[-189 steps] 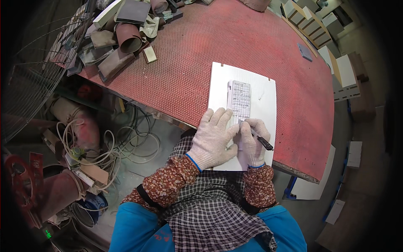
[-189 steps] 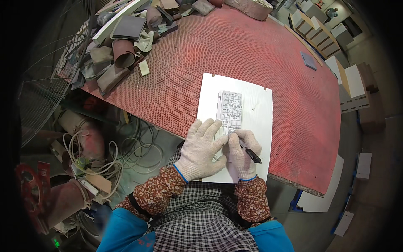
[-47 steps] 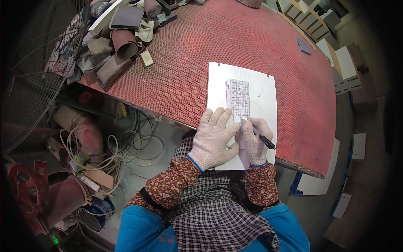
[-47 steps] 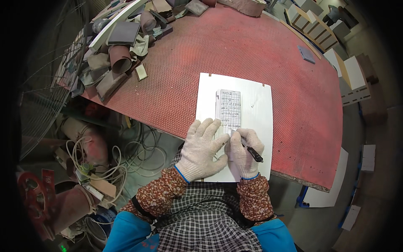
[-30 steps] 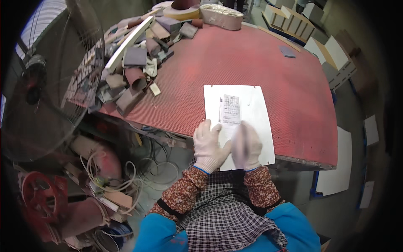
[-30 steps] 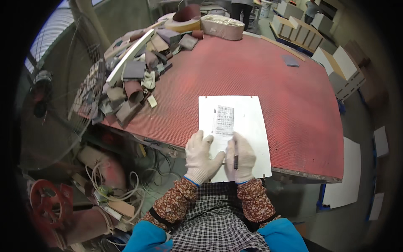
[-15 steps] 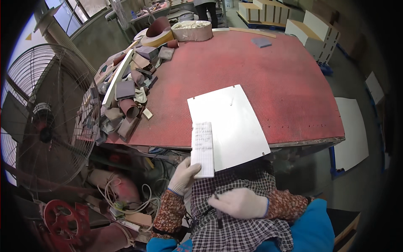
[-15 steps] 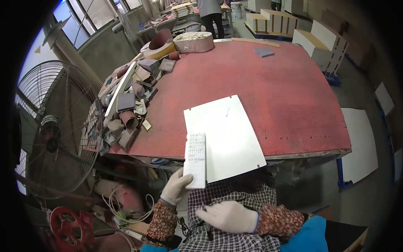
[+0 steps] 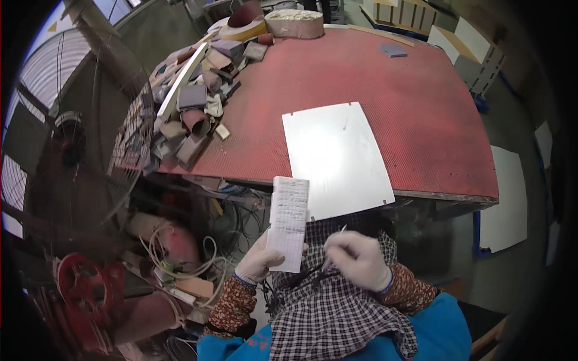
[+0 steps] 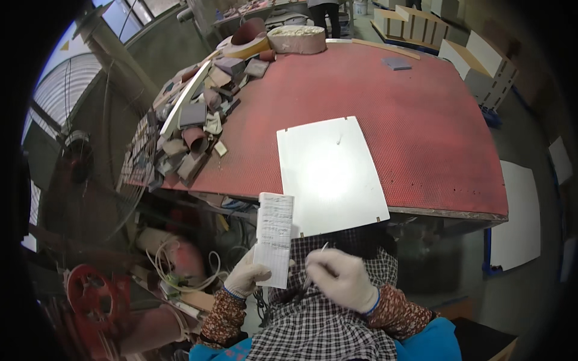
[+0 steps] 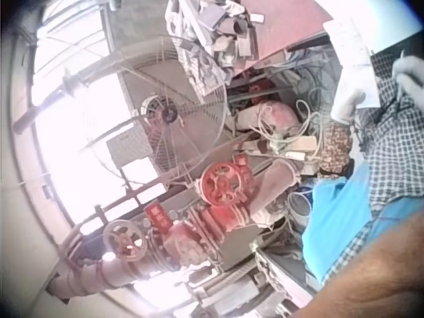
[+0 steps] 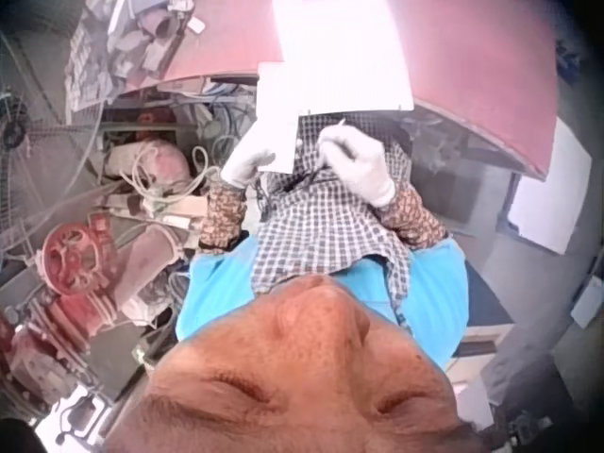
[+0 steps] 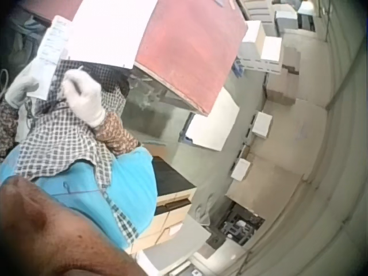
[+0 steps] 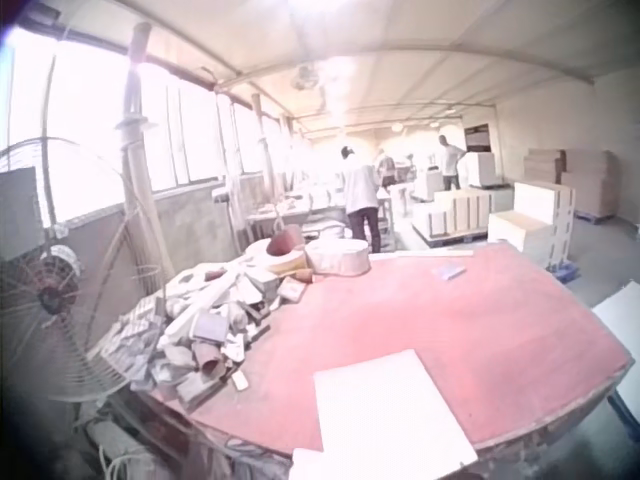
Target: The person writes on a paper strip and a pink form, then picks up cardboard pieces one by one to create a stack on the table.
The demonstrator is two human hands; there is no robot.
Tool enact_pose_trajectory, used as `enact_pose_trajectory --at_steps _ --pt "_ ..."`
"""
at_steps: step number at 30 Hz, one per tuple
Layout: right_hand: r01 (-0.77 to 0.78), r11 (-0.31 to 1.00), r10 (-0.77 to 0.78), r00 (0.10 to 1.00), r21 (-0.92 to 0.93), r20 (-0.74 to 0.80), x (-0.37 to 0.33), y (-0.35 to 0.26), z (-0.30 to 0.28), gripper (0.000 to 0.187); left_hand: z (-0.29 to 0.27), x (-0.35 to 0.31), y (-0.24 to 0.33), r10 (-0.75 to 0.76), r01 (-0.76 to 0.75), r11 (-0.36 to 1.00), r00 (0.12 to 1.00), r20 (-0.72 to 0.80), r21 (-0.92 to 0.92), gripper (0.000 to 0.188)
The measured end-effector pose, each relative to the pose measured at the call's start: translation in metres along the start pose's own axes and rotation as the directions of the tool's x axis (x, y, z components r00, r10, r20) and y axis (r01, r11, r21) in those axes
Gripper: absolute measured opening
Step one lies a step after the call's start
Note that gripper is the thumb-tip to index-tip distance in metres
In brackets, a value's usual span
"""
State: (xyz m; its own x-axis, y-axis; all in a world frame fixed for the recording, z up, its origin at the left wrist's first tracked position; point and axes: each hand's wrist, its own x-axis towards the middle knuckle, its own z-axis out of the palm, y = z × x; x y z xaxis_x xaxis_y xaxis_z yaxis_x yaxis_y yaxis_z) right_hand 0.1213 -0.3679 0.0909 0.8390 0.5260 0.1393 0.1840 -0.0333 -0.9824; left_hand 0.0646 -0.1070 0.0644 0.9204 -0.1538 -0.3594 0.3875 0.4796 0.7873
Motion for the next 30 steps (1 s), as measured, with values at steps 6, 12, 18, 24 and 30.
enact_pose_trajectory --at_steps 6,12,18,24,30 --pt "-0.344 0.914 0.377 0.916 0.217 -0.135 -0.006 0.017 0.004 0.025 0.014 -0.005 -0.025 -0.114 0.107 0.993 0.967 0.228 0.045 0.081" --pt "-0.362 0.929 0.369 0.919 0.073 -0.140 -0.011 0.031 0.020 0.049 0.009 -0.007 -0.063 -0.127 0.113 0.991 0.966 0.223 0.076 0.079" --pt "-0.413 0.911 0.413 0.906 0.016 -0.091 -0.003 0.028 0.054 0.079 -0.008 -0.031 -0.085 0.008 -0.020 0.998 0.981 0.194 0.060 0.063" --pt "-0.525 0.851 0.518 0.844 0.018 0.137 0.000 0.057 0.081 0.080 -0.021 -0.053 -0.099 -0.074 0.071 0.977 0.997 0.008 0.202 0.051" --pt "-0.365 0.884 0.435 0.872 -0.293 0.225 0.003 0.072 0.078 0.060 -0.040 -0.064 -0.101 -0.021 0.029 0.999 0.983 -0.185 0.041 0.044"
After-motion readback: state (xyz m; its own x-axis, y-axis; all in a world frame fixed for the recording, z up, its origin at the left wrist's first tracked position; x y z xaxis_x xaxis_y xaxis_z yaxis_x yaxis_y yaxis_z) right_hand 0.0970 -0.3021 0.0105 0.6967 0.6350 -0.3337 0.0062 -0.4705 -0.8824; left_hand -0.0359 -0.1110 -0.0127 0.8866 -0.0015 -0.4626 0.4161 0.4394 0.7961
